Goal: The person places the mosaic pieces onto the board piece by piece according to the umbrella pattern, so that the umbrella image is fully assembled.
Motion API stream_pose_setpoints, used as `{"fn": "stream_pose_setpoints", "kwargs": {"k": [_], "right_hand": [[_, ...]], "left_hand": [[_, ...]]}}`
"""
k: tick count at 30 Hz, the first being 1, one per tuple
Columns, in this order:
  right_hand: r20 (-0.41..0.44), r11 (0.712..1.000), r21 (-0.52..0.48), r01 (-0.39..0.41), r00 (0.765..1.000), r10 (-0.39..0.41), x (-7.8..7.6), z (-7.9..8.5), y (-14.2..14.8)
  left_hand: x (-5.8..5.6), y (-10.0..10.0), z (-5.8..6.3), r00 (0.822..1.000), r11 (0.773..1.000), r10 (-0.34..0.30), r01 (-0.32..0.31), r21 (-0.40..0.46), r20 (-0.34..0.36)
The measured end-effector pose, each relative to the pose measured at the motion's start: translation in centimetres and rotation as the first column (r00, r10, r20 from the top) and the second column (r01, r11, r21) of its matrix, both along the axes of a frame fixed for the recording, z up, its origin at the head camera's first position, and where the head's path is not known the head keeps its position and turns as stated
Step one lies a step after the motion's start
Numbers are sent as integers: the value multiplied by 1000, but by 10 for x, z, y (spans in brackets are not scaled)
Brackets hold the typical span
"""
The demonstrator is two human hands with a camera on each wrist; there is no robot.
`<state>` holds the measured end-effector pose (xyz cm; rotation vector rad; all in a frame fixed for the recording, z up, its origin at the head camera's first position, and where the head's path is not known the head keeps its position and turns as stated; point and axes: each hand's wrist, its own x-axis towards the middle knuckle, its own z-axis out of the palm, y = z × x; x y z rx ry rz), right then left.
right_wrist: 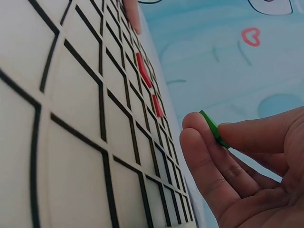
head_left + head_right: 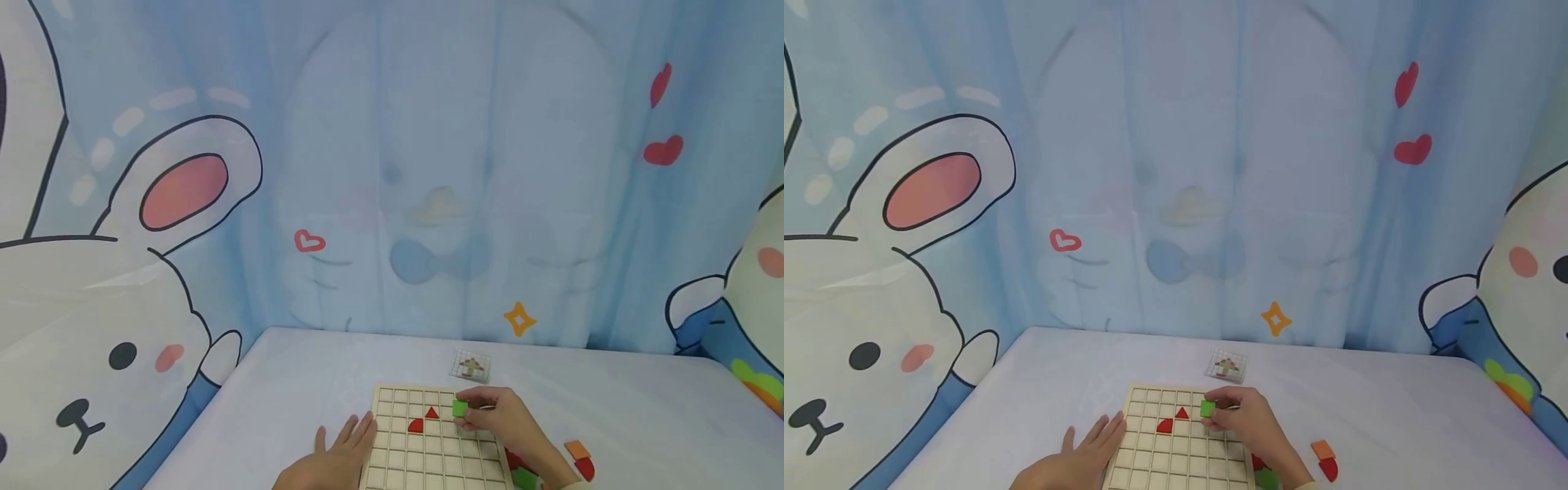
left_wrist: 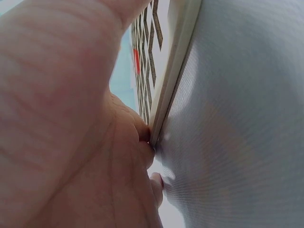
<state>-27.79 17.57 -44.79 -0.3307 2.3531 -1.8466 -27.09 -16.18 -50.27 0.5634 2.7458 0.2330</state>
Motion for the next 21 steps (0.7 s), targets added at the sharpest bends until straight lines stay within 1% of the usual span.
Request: {"fn": "stream_pose_setpoints", "kwargs": {"k": [2, 5, 9, 14, 21], "right_hand": [[-1, 1000, -6, -18, 1000, 18, 0, -2, -4], [-18, 999, -27, -46, 999, 45, 1, -3, -9], [-11, 997, -61, -51, 999, 50, 0, -4, -14], [16, 997, -68, -32, 999, 33, 0, -6, -19], [19, 995, -75, -72, 997, 73, -1, -12, -28]], "left_hand": [[0, -1, -1, 1000, 1000, 1, -1, 11, 3], [-3, -3, -3, 1000, 999, -30, 30, 38, 5], [-8, -5, -5, 997, 994, -68, 66, 83, 27], [-8, -4, -5, 997, 993, -63, 58, 107, 49], [-5, -7, -7, 997, 991, -62, 57, 122, 41]]}}
